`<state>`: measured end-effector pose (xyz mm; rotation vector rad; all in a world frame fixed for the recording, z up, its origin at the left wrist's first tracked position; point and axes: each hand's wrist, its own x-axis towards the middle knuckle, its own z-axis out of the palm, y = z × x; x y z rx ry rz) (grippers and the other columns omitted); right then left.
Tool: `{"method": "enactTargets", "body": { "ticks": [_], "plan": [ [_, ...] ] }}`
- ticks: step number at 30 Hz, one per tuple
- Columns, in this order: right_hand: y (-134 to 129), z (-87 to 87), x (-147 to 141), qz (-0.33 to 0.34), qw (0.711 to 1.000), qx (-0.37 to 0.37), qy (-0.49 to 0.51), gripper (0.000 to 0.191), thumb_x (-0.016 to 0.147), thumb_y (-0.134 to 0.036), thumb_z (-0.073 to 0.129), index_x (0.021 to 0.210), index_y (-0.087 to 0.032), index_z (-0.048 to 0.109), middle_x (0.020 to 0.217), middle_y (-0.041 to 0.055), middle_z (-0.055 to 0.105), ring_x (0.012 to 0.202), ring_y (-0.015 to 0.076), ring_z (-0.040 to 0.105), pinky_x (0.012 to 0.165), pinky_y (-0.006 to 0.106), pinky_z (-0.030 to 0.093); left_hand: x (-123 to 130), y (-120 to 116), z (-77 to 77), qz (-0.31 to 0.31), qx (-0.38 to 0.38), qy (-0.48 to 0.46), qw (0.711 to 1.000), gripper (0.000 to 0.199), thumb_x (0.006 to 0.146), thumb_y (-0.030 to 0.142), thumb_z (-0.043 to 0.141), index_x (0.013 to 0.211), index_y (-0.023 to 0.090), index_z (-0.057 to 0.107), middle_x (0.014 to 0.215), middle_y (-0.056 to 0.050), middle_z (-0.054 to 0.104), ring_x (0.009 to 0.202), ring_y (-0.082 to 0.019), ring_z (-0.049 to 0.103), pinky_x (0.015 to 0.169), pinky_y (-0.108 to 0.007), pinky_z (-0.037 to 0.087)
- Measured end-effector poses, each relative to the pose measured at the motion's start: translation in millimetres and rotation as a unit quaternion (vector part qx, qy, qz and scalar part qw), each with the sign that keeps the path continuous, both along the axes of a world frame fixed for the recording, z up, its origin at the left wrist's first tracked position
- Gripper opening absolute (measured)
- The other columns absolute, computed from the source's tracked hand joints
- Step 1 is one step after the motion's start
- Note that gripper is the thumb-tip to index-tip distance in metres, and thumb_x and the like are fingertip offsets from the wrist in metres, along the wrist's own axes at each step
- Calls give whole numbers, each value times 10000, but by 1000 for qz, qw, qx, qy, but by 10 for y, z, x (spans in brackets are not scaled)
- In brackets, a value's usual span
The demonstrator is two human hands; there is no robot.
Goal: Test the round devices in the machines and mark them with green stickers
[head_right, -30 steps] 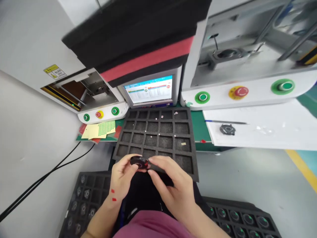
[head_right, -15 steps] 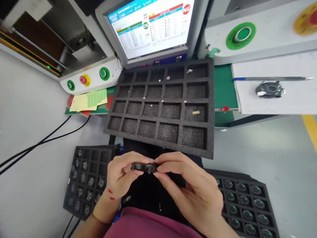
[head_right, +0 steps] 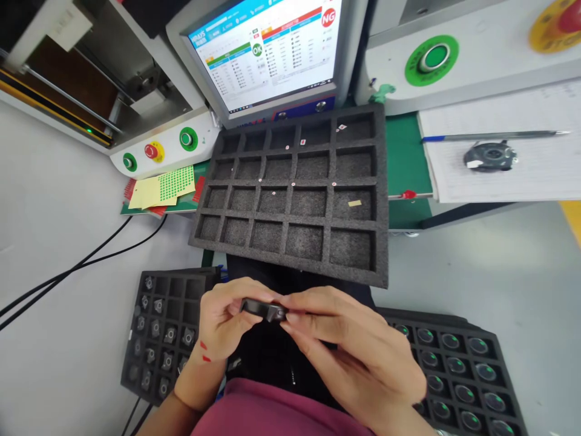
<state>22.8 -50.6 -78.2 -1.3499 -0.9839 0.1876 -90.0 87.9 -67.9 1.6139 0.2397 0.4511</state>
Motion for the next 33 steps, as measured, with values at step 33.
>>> {"method": "enactTargets", "body": {
  "ticks": [33],
  "plan": [
    [213,79,144,-47,987,-44,-145,149,865,-47,537,918,-183,566,992,93,662,886,174,646,717,296,571,164,-27,-36,97,73,-79,989,216,920,218,597,1120,226,677,1002,-54,764,854,-167,740,749,-230,606]
  ]
}}
